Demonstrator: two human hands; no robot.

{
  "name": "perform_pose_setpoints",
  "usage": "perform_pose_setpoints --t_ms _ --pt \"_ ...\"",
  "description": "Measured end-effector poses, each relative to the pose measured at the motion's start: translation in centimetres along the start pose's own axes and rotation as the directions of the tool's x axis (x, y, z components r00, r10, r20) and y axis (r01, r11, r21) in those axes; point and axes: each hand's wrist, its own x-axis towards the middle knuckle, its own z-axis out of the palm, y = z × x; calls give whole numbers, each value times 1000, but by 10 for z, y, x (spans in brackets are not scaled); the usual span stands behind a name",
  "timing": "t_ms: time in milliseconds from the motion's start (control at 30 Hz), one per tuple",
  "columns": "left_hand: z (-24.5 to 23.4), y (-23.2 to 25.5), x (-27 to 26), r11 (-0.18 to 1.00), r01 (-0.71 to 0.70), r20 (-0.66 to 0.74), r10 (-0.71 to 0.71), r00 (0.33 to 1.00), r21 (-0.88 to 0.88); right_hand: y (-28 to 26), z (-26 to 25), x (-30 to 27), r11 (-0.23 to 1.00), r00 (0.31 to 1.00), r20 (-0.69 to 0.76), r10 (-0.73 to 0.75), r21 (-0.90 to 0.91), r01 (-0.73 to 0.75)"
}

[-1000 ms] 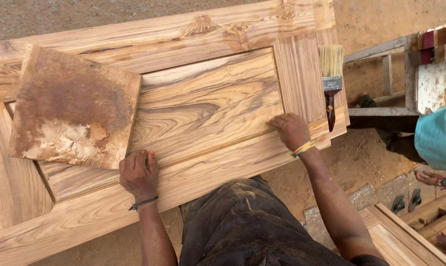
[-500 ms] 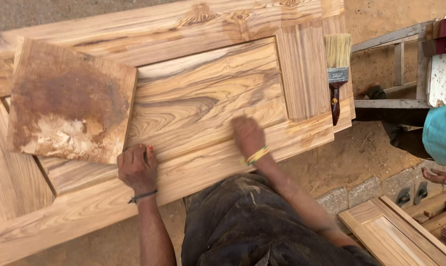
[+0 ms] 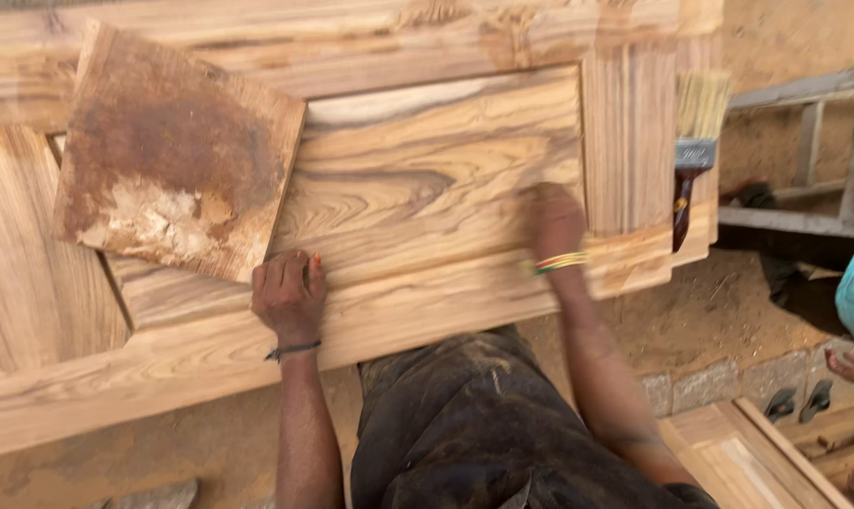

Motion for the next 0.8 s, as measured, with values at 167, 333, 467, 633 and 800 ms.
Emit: perform_pose_setpoints --t_ms 167,333,467,633,800 --pt "3 -3 -3 1000 12 8 -12 1000 -8 -90 22 -30 998 966 254 39 -51 -27" --pt "2 -4 -5 1000 5 -1 -5 1000 -9 -95 12 -34 955 955 233 -183 272 117" --pt "3 -3 -3 1000 21 -8 -21 1000 -20 -68 -12 -34 915 985 39 -166 377 140" --pt "-1 -1 -1 999 12 5 -12 1000 -48 -57 -4 -48 947 992 -96 -78 305 104" --pt "-2 0 -1 999 19 5 -19 1000 -37 -80 12 -74 973 970 -109 -218 -96 208"
